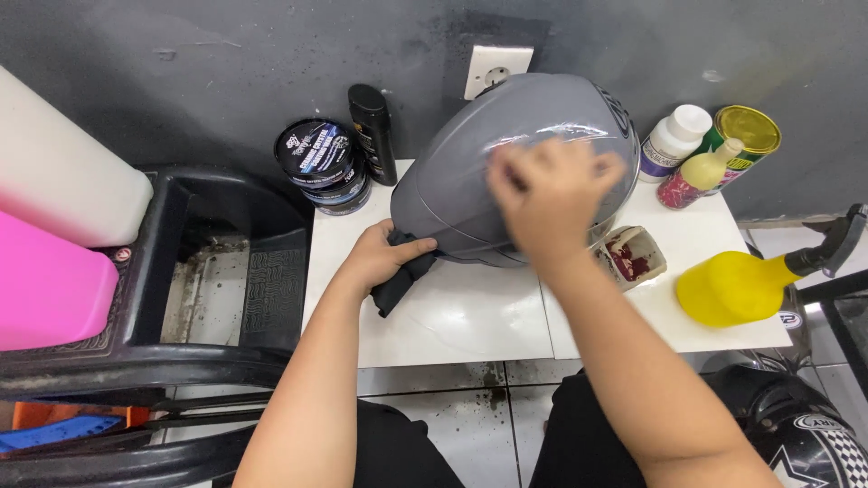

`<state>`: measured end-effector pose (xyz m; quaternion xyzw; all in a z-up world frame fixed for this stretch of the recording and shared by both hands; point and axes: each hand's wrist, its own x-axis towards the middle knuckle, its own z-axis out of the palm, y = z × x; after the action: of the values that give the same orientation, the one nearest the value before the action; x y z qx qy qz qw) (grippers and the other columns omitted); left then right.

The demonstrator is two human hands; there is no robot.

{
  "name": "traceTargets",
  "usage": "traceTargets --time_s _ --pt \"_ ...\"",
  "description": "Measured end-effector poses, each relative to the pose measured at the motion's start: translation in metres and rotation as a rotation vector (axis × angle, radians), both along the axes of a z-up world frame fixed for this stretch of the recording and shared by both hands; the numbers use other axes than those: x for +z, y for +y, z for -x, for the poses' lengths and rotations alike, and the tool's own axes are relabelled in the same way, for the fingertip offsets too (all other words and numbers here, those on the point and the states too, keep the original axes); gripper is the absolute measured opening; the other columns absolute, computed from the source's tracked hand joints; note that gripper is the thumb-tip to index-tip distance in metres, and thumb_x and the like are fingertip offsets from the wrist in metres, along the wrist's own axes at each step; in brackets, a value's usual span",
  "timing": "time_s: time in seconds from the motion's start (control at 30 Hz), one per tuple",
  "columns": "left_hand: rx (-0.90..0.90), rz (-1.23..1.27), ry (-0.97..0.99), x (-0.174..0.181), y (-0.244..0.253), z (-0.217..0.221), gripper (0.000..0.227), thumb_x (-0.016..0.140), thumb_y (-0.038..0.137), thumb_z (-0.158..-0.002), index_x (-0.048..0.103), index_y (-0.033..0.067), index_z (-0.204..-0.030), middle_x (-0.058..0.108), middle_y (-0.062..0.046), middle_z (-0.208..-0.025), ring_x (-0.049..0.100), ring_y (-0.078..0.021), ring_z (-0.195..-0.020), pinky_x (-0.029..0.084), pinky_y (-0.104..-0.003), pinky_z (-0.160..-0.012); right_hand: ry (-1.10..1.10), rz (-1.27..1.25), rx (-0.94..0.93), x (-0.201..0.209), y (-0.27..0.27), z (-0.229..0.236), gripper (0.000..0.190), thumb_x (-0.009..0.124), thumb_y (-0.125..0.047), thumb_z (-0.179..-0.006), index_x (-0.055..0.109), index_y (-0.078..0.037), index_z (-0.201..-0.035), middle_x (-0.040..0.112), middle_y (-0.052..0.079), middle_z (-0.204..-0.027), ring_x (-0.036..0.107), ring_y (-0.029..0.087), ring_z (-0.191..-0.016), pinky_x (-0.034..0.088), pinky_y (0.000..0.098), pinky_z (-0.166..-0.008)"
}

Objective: The person applies a red polishing compound to a gray motorcycle helmet using a small applicator pad. They rub the compound onto the helmet's surface in circular motions, periodically dipping the pad into a small container to reload the substance.

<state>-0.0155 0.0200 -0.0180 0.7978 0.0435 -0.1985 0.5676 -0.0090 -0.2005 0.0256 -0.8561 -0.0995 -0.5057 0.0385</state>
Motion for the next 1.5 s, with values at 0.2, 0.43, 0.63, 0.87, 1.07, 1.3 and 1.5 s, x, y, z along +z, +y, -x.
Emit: traceTargets --time_s 0.2,0.43,0.63,0.87,1.07,1.3,1.5 --pt "-0.012 -0.024 0.02 -0.007 -0.003 -0.007 0.078 0.088 0.043 -0.073 0.063 -0.0005 -0.132 0.071 -0.02 -0.121 0.064 -0.0337 -0.121 0.054 -0.045 -0.097 0.079 0.045 0.189 -0.017 0.026 0.019 0.009 0.084 -0.028 -0.08 0.075 -0.027 -0.082 0.061 -0.006 -0.078 0.054 0.017 -0.081 0.029 0.0501 -0.089" --pt "-0.008 -0.077 -0.001 0.005 0.002 -0.003 0.074 0.086 0.042 -0.074 0.064 -0.0024 -0.129 0.07 -0.023 -0.12 0.064 -0.0363 -0.121 0.053 -0.049 -0.097 -0.06 0.114 0.122 -0.033 -0.009 0.02 0.012 0.085 -0.029 -0.082 0.073 -0.028 -0.084 0.061 -0.003 -0.085 0.053 0.024 -0.089 0.026 0.05 -0.096" --pt "0.0 -0.059 -0.023 -0.006 -0.002 -0.008 0.079 0.089 0.042 -0.071 0.062 -0.0001 -0.133 0.068 -0.023 -0.126 0.061 -0.0384 -0.125 0.051 -0.049 -0.101 -0.037 0.057 0.237 -0.009 -0.019 0.023 0.012 0.086 -0.029 -0.085 0.079 -0.03 -0.094 0.064 -0.006 -0.09 0.053 0.018 -0.085 0.029 0.0416 -0.088" --pt "0.014 -0.049 -0.02 -0.022 -0.004 -0.014 0.079 0.089 0.044 -0.072 0.062 0.0027 -0.134 0.069 -0.021 -0.124 0.062 -0.035 -0.123 0.052 -0.046 -0.099 0.058 0.05 0.411 -0.033 -0.015 0.04 0.009 0.086 -0.021 -0.079 0.077 -0.024 -0.081 0.061 -0.008 -0.077 0.052 0.015 -0.076 0.031 0.0378 -0.081" --pt "0.068 0.068 0.028 -0.037 0.004 -0.018 0.075 0.092 0.036 -0.07 0.064 0.0009 -0.13 0.071 -0.02 -0.113 0.07 -0.0299 -0.103 0.06 -0.04 -0.079 0.024 -0.071 0.452 -0.015 -0.046 0.051 0.014 0.087 -0.017 -0.084 0.081 -0.023 -0.096 0.065 -0.002 -0.087 0.055 0.02 -0.08 0.04 0.0331 -0.081" --pt "0.088 0.065 0.048 -0.032 0.0 -0.019 0.069 0.092 0.031 -0.072 0.065 -0.0003 -0.127 0.072 -0.021 -0.108 0.071 -0.029 -0.095 0.062 -0.041 -0.073 0.047 -0.03 0.485 -0.022 -0.062 0.056 0.009 0.083 -0.02 -0.084 0.078 -0.027 -0.087 0.063 -0.007 -0.083 0.054 0.015 -0.078 0.034 0.0335 -0.081" --pt "0.118 0.092 0.039 -0.04 0.002 -0.024 0.068 0.093 0.03 -0.072 0.065 -0.0003 -0.126 0.071 -0.021 -0.106 0.071 -0.0293 -0.093 0.062 -0.041 -0.069 0.112 -0.138 0.499 -0.021 -0.094 0.057 0.014 0.085 -0.016 -0.083 0.08 -0.027 -0.091 0.068 -0.008 -0.085 0.057 0.013 -0.079 0.039 0.0318 -0.082"
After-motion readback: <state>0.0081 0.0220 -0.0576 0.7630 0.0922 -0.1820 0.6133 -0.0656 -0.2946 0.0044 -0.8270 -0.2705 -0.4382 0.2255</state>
